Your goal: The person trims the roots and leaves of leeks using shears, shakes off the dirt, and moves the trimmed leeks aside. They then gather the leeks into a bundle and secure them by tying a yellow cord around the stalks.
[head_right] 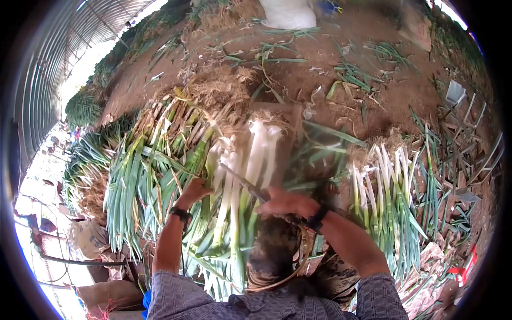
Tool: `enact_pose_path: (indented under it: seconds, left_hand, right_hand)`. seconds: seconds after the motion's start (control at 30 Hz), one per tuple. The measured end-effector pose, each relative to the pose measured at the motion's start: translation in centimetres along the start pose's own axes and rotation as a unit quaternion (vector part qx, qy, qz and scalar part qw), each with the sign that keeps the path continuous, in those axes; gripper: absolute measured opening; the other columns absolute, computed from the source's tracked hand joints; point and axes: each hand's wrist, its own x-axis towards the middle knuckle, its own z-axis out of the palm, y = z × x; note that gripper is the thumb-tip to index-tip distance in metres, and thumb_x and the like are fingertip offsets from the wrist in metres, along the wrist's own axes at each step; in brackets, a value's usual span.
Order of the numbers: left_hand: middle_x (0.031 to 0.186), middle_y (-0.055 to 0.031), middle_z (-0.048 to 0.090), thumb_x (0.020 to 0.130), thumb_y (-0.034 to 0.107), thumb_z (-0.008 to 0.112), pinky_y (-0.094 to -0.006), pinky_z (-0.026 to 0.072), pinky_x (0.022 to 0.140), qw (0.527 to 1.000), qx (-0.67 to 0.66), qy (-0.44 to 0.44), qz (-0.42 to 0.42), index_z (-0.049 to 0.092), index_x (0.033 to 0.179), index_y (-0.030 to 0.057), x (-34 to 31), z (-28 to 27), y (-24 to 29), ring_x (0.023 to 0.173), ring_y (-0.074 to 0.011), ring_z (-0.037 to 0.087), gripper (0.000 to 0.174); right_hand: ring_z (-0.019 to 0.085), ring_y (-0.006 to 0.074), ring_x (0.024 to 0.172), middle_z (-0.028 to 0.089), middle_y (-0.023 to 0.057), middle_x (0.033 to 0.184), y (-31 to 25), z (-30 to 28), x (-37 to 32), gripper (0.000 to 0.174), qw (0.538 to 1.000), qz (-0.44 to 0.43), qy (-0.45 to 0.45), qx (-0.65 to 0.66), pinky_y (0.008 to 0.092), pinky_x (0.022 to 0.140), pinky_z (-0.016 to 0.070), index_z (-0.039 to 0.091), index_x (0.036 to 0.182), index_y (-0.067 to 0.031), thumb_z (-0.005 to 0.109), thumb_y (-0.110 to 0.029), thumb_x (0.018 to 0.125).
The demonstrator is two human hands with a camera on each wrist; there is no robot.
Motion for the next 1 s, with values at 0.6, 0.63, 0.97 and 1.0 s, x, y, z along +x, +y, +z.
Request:
enact_pose_path:
  seconds: [0.6, 0.63, 0.97, 1.0]
  left_hand:
    - [0.088, -0.0217, 0.067, 0.082, 0.040, 0.066, -0.0496, 0.0498, 0.076, 0.976, 0.213, 0.038, -0.005, 0.063, 0.096, 0.0045, -6.6, 2.0, 2.5, 0.087, -0.0410, 0.063, 0.038]
    - [0.088, -0.0213, 0.067, 0.080, 0.041, 0.067, -0.0497, 0.0497, 0.076, 0.978, 0.205, 0.031, -0.011, 0.063, 0.095, 0.0044, -6.9, 2.3, 2.3, 0.087, -0.0411, 0.063, 0.040]
    - [0.084, -0.0128, 0.065, 0.077, 0.019, 0.071, -0.0386, 0.0501, 0.065, 0.931, 0.139, 0.338, 0.009, 0.060, 0.092, 0.0034, -8.0, 0.1, 4.3, 0.076, -0.0276, 0.064, 0.025]
    - [0.084, -0.0136, 0.064, 0.076, 0.019, 0.072, -0.0399, 0.0498, 0.067, 0.939, 0.124, 0.319, -0.028, 0.060, 0.093, 0.0032, -8.1, 0.5, 2.8, 0.077, -0.0293, 0.063, 0.026]
  right_hand:
    - [0.062, 0.0240, 0.067, 0.062, 0.0087, 0.069, 0.8, 0.4, 0.5, 0.031, 0.974, -0.052, -0.001, -0.222, 0.0362, 0.066, 0.0459, 0.061, 0.085, -0.0009, 0.071, -0.030, 0.079]
    - [0.061, 0.0241, 0.066, 0.062, 0.0085, 0.069, 0.9, 0.4, 0.4, 0.031, 0.976, -0.048, -0.002, -0.213, 0.0361, 0.066, 0.0460, 0.061, 0.085, -0.0007, 0.071, -0.030, 0.079]
    - [0.062, 0.0331, 0.081, 0.063, 0.0205, 0.083, -0.1, 1.7, -1.4, 0.046, 0.956, -0.135, -0.010, -0.261, 0.0410, 0.074, 0.0475, 0.057, 0.101, 0.0019, 0.072, -0.036, 0.079]
    - [0.063, 0.0355, 0.082, 0.063, 0.0218, 0.084, -0.2, 2.0, -1.4, 0.046, 0.948, -0.129, -0.013, -0.290, 0.0425, 0.074, 0.0480, 0.057, 0.102, 0.0019, 0.071, -0.036, 0.080]
